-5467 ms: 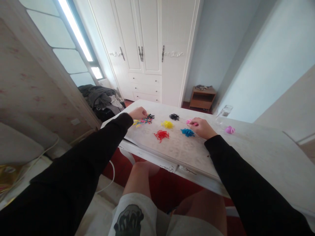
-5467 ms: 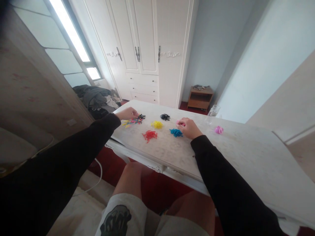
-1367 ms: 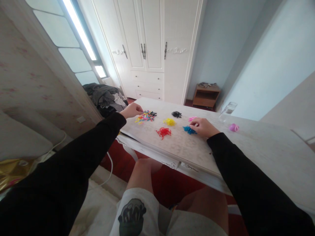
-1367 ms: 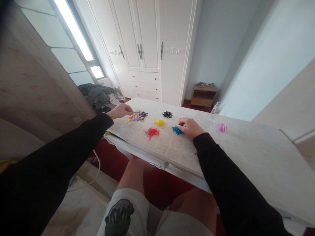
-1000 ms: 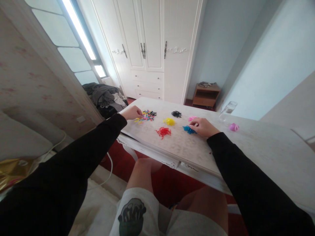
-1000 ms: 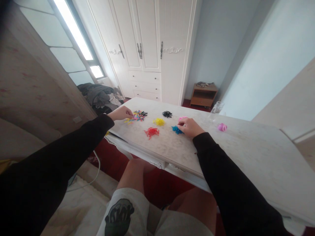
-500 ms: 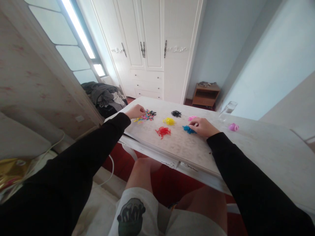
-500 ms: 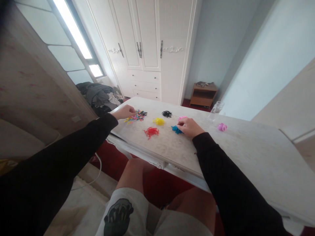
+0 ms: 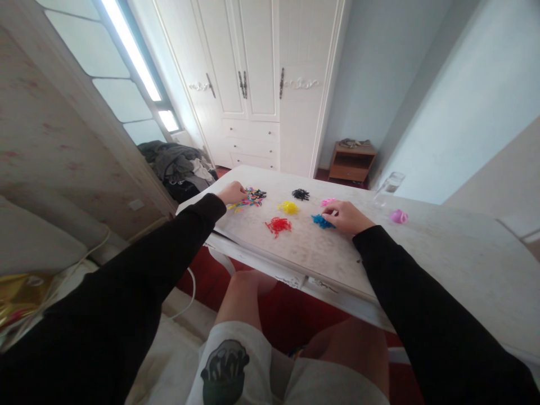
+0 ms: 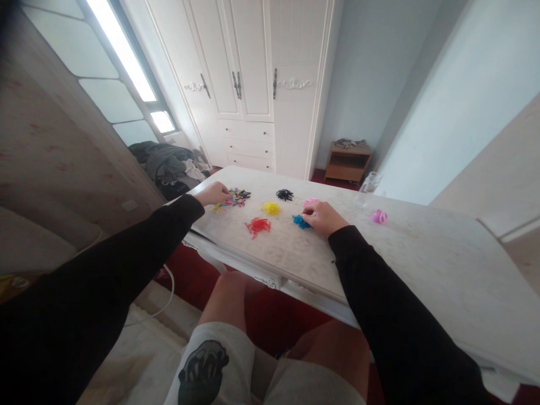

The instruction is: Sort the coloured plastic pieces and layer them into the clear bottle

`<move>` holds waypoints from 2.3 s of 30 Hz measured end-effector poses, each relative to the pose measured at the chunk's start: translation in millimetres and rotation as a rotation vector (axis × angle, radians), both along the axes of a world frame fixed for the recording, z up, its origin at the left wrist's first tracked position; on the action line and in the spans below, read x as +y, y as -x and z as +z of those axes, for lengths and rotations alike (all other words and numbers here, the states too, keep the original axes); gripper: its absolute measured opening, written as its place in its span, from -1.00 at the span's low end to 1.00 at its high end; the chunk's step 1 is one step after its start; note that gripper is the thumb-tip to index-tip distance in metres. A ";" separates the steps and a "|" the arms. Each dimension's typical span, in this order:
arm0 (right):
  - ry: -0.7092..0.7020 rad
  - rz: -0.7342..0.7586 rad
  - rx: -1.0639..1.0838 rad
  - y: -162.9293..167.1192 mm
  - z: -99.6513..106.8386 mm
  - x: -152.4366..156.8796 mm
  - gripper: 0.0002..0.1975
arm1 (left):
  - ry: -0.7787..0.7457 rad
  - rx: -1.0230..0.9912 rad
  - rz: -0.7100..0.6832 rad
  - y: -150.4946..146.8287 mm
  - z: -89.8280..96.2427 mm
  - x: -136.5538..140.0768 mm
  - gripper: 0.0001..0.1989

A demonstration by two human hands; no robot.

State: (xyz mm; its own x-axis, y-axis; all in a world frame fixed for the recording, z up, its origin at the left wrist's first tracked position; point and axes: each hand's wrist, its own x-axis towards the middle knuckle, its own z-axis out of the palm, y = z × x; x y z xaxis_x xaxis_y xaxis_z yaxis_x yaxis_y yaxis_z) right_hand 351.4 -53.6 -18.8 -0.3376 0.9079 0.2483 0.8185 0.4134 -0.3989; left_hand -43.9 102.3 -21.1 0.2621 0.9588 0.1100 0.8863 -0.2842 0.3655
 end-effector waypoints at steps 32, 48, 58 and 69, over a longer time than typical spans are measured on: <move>-0.004 0.006 -0.008 -0.4 -0.9 0.1 -0.82 | -0.076 -0.084 -0.091 5.3 -0.1 -0.4 -0.85; -0.006 0.003 -0.003 0.5 -0.1 -0.3 -0.83 | -0.022 -0.169 -0.022 4.0 3.5 -4.6 -0.85; -0.100 0.019 0.087 -0.7 -4.9 2.0 -0.81 | 0.138 -0.515 -0.182 -41.2 26.6 -29.6 -0.77; -0.104 0.004 0.110 0.3 -6.3 1.0 -0.84 | 0.249 -0.462 -0.529 -99.8 24.2 -40.2 -0.64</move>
State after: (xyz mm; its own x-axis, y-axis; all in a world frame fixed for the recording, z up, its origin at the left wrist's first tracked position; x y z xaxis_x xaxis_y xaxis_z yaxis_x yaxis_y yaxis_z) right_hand 351.1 -52.6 -25.0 -0.3063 0.8741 0.3769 0.7707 0.4602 -0.4407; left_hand 55.9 62.1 3.1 0.6755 0.7281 0.1165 0.3944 -0.4903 0.7772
